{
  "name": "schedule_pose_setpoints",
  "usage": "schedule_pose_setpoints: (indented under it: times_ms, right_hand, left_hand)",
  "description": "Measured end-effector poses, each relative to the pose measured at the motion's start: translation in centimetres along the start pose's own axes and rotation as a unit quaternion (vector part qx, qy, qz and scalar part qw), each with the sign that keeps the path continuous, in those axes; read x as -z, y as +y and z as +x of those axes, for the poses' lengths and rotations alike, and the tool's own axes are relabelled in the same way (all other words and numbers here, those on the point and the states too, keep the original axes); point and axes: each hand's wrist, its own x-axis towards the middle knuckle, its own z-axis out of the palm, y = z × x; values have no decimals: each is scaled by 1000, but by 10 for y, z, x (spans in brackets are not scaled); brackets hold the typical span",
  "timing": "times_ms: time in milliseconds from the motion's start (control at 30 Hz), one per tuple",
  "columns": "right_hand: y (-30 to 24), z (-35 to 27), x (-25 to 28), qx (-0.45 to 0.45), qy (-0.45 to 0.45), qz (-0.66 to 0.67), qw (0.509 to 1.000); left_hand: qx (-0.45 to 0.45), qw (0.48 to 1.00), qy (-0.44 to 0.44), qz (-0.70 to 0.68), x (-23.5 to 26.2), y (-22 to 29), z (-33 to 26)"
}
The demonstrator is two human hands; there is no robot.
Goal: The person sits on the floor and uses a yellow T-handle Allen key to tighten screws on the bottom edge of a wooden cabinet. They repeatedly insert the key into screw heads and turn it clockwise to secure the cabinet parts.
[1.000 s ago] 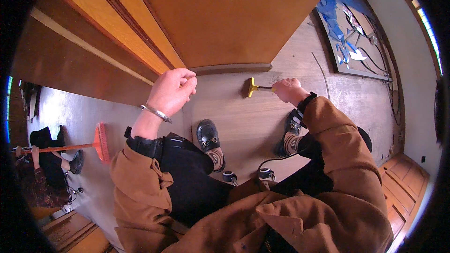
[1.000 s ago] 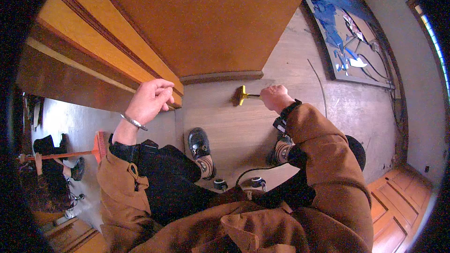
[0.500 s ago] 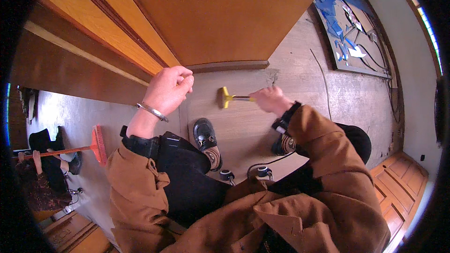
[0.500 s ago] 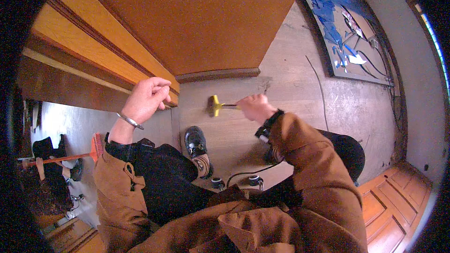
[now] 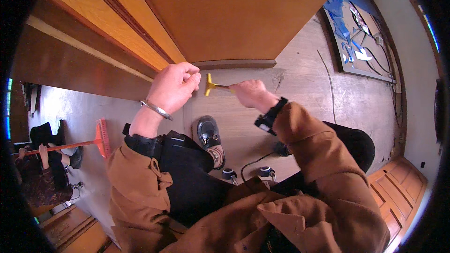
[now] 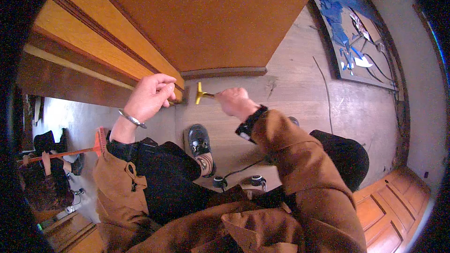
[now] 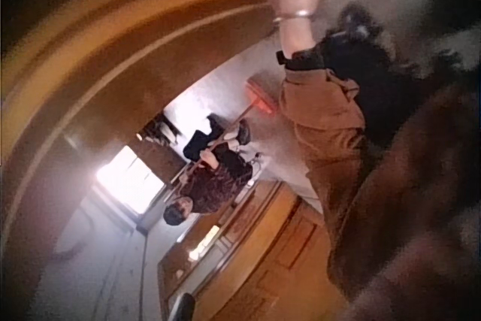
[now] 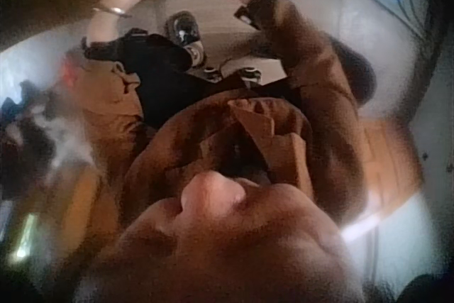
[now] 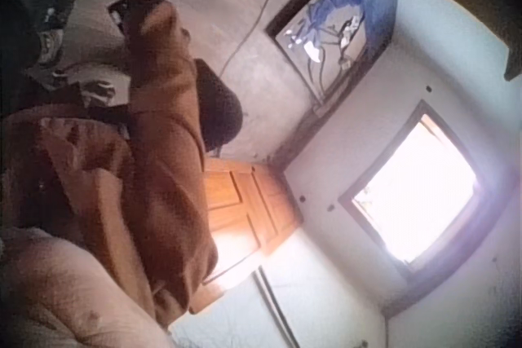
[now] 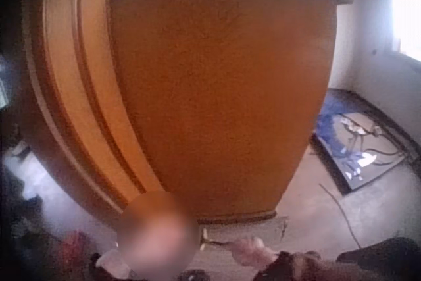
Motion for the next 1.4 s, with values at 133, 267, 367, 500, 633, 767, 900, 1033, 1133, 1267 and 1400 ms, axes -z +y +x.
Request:
schedule_pose_setpoints:
  times_ms: [133,267,367,500,633,767,900,1033,1133,1267,1400]
  right_hand:
    - [-39,25,-16,7,-3,58,998]
    - [-48,33,-29,6,-13,67,998]
    - [-38,26,-35,6,-4,52,999]
    - [-1,0,-32,10,-36,-31,999]
    - [52,-31,-19,5,-18,-101,995]
    - [75,-45,1,-32,-72,-175,981]
    - [47,-53,2,9,-39,-140,989]
    - [-14,-33,-14,23,-32,-38,999]
    - [-51,-11,-27,39,-11,5,999]
    - [-57,4,-39,53,-36,16,998]
    - [-20,-5,-41,60,-34,-60,996]
  left_hand:
    - [-3,1000,3,16,-1,-4,1]
    - [-14,1000,10,20,0,-8,2]
    - [-25,999,14,32,1,-9,3]
    - [-16,999,-11,34,5,-8,-1]
    - [-13,999,-4,29,6,-4,-4]
    - [2,999,13,32,6,0,-6]
    - [-8,998,24,57,3,2,-3]
    - [-10,998,-11,66,1,4,2]
    - [-7,998,-1,65,-1,4,2]
    - [4,998,17,68,-2,1,3]
    - [-11,998,-8,68,1,0,3]
